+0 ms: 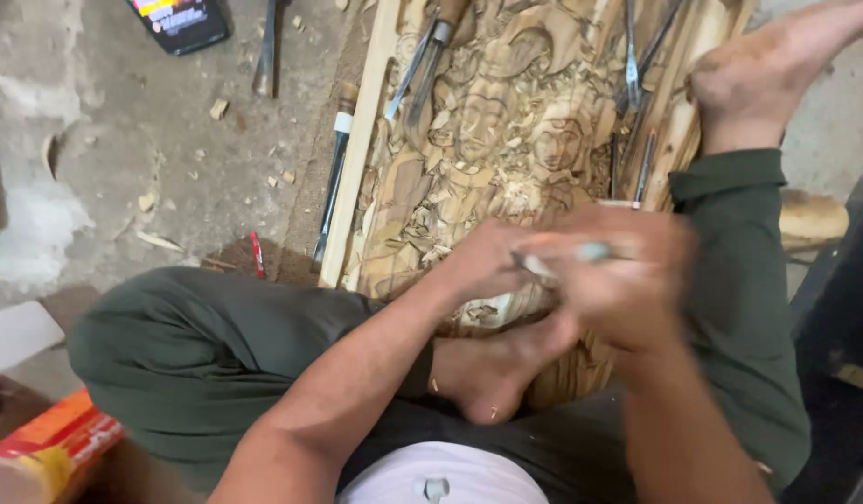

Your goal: The person carves a wooden relief panel using chisels and a mallet. They repeatedly strike the chisel to remove wood shavings and refine the carved details of a figure on the panel.

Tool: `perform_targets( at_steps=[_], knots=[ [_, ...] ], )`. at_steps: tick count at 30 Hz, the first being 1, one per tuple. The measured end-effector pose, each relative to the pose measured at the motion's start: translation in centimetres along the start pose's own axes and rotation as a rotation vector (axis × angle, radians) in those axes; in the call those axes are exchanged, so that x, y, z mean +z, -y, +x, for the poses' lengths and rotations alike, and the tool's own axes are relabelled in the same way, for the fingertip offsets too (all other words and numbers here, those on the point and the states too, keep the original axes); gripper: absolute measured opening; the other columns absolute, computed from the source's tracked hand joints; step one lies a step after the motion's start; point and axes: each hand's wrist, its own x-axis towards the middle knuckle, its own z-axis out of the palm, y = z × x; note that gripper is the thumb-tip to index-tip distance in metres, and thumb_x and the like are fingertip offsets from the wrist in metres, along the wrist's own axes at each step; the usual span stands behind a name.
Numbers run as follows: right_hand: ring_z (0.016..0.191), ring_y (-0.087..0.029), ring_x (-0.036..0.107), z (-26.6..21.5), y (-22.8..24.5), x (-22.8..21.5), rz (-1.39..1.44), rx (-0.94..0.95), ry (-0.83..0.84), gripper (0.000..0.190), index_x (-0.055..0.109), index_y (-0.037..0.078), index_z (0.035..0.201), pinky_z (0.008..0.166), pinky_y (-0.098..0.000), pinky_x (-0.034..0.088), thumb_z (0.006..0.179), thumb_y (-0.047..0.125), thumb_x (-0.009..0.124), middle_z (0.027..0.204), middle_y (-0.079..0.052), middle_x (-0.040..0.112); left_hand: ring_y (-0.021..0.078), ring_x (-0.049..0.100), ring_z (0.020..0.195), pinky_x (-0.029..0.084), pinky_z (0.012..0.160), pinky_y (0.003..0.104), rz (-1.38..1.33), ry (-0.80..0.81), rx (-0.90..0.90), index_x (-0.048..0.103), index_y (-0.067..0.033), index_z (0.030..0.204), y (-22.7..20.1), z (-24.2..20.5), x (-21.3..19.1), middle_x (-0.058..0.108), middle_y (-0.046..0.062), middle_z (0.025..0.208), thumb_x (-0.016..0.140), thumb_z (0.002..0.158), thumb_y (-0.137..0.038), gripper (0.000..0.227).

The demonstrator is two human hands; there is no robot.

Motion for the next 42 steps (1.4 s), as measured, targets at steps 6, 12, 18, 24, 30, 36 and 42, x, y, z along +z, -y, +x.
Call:
perform_targets(
  at_steps=[6,12,18,24,30,36,42],
  knots=[
    [0.062,-0.013,0.060,5.6,-6.0,4.0,-0.317,-0.172,-0.349,0.032,0.063,0.004,0.077,0.055,-0.0305,0.046,0.101,0.016,0.080,0.071,-0.005,0.064,0.0438,0.065,0.090,0.054,0.080,0.050,0.160,-0.094,-0.051,0.066,-0.0026,0.107,1.5,-2.9,-3.5,0.068,0.022,0.094,0.072,0.086,-0.013,0.024],
    [0.074,-0.010,0.066,9.8,-9.0,0.6,0.059,-0.048,-0.294,0.023,0.072,0.006,0.091,0.069,-0.0276,0.054,0.103,0.024,0.078,0.085,-0.001,0.071,0.0397,0.067,0.078,0.053,0.072,0.049,0.217,0.310,-0.204,0.063,-0.0042,0.091,2.9,1.7,-6.7,0.068,0.020,0.080,0.073,0.079,-0.011,0.017],
    [0.089,-0.012,0.064,9.9,-7.2,-7.5,0.324,-0.130,-0.258,0.021,0.066,0.004,0.116,0.081,-0.0270,0.054,0.113,0.025,0.067,0.102,-0.003,0.067,0.0342,0.069,0.072,0.053,0.069,0.047,0.118,0.394,-0.172,0.059,-0.0050,0.091,3.6,4.5,-7.0,0.068,0.015,0.073,0.068,0.082,-0.008,0.013],
    [0.089,-0.014,0.066,11.2,-5.7,-9.6,0.294,-0.031,-0.138,0.026,0.066,0.005,0.116,0.082,-0.0292,0.056,0.113,0.030,0.060,0.101,-0.004,0.068,0.0319,0.072,0.078,0.056,0.072,0.046,0.236,0.571,-0.286,0.064,-0.0073,0.091,3.3,5.9,-6.8,0.072,0.013,0.079,0.070,0.079,-0.010,0.014],
    [0.088,-0.016,0.067,11.4,-9.2,-10.8,0.150,0.029,-0.005,0.034,0.067,0.004,0.113,0.082,-0.0309,0.056,0.113,0.036,0.055,0.100,-0.006,0.069,0.0327,0.071,0.086,0.055,0.074,0.050,0.401,0.637,-0.293,0.065,-0.0112,0.104,1.4,6.4,-6.7,0.072,0.011,0.084,0.071,0.079,-0.012,0.025],
    [0.087,-0.017,0.067,11.3,-11.6,-11.6,0.074,0.078,0.085,0.042,0.068,0.003,0.111,0.081,-0.0327,0.056,0.113,0.041,0.051,0.099,-0.008,0.070,0.0311,0.073,0.088,0.056,0.078,0.048,0.419,0.696,-0.325,0.067,-0.0108,0.104,1.3,6.3,-6.5,0.074,0.011,0.085,0.070,0.082,-0.013,0.022],
    [0.086,-0.019,0.068,11.9,-12.6,-12.2,0.019,0.089,0.144,0.050,0.068,0.002,0.108,0.081,-0.0344,0.057,0.112,0.047,0.046,0.098,-0.009,0.071,0.0345,0.071,0.091,0.055,0.082,0.049,0.436,0.679,-0.234,0.068,-0.0097,0.107,1.6,6.1,-6.3,0.073,0.014,0.089,0.073,0.081,-0.014,0.027]
  ],
)
